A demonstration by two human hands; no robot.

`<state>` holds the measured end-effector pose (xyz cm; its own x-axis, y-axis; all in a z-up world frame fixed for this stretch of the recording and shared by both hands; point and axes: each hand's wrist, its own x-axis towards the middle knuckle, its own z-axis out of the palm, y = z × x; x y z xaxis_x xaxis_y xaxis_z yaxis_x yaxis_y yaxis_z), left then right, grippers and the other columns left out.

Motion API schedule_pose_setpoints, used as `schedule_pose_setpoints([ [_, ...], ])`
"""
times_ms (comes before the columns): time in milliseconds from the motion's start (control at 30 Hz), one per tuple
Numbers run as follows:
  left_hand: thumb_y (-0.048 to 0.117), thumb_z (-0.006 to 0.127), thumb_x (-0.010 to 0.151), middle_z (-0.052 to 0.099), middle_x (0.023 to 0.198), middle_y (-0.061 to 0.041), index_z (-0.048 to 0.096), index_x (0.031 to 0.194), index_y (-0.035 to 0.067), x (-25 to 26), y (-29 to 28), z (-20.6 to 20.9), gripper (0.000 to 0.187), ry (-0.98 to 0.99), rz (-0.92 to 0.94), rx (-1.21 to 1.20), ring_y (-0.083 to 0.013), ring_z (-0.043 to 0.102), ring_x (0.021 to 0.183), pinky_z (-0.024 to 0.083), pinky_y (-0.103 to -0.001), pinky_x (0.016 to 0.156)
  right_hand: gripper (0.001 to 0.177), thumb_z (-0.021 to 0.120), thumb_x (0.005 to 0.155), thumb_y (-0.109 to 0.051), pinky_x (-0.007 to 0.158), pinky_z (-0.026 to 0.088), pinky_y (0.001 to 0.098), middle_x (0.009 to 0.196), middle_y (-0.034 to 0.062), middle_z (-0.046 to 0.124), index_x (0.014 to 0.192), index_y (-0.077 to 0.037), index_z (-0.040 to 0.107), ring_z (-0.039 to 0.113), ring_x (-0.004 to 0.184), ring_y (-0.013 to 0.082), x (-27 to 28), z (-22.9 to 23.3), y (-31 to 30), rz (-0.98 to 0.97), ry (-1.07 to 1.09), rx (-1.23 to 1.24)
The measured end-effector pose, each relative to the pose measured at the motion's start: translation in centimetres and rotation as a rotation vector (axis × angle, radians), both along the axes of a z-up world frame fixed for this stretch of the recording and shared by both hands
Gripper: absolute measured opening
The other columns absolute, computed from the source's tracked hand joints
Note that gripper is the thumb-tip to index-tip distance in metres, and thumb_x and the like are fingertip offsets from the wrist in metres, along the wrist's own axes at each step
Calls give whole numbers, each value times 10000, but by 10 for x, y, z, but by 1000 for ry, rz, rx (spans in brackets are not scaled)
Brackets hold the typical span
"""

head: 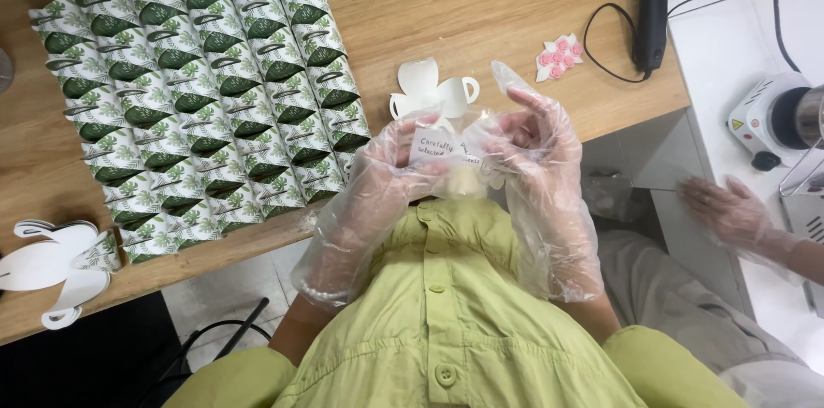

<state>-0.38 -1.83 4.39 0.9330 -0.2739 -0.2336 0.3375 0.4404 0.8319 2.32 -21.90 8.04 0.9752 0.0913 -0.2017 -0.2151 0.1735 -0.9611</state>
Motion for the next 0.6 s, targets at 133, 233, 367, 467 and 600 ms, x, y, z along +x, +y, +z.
schedule_pose_setpoints([
  [133, 25, 736, 896, 748, 1158, -127, 527, 1375, -19, 2, -1, 3, 525, -26, 134, 203, -152, 734, 1013, 638, -288, 874, 632, 782, 901, -1, 888, 562, 298, 1193, 79, 609, 1469, -37, 506, 608, 994, 132, 0, 15, -2, -89, -90, -114],
  [233, 48, 734, 920, 753, 1175, -135, 558, 1336, -20, 5, 2, 14, 457, -62, 171, 274, -162, 744, 1040, 642, -295, 895, 656, 823, 970, -114, 1041, 547, 351, 1363, 112, 572, 1515, -39, 465, 591, 1169, 173, -3, 26, -4, -181, -260, -278],
  [367, 72, 722, 962, 741, 1205, -150, 592, 1290, -35, 5, 5, 19, 369, -81, 209, 223, -169, 723, 1084, 625, -316, 942, 737, 876, 978, -227, 1222, 463, 435, 1540, 138, 504, 1538, -61, 426, 499, 1408, 236, -4, 26, -6, -121, -452, -293],
  [467, 64, 731, 970, 732, 1215, -165, 572, 1301, -28, 6, 3, 15, 379, -136, 199, 164, -195, 714, 1101, 620, -336, 958, 725, 874, 846, -196, 1233, 410, 498, 1516, 192, 517, 1445, -56, 489, 443, 1461, 340, 7, 52, 6, 127, -661, -577],
  [600, 116, 708, 952, 734, 1198, -128, 529, 1378, 1, 6, 11, 18, 476, 81, 140, -251, -191, 746, 1104, 631, -326, 996, 637, 872, 748, -146, 1159, 340, 560, 1327, 185, 597, 1305, -34, 584, 500, 1358, 390, 19, 68, 20, 350, -911, -906],
])
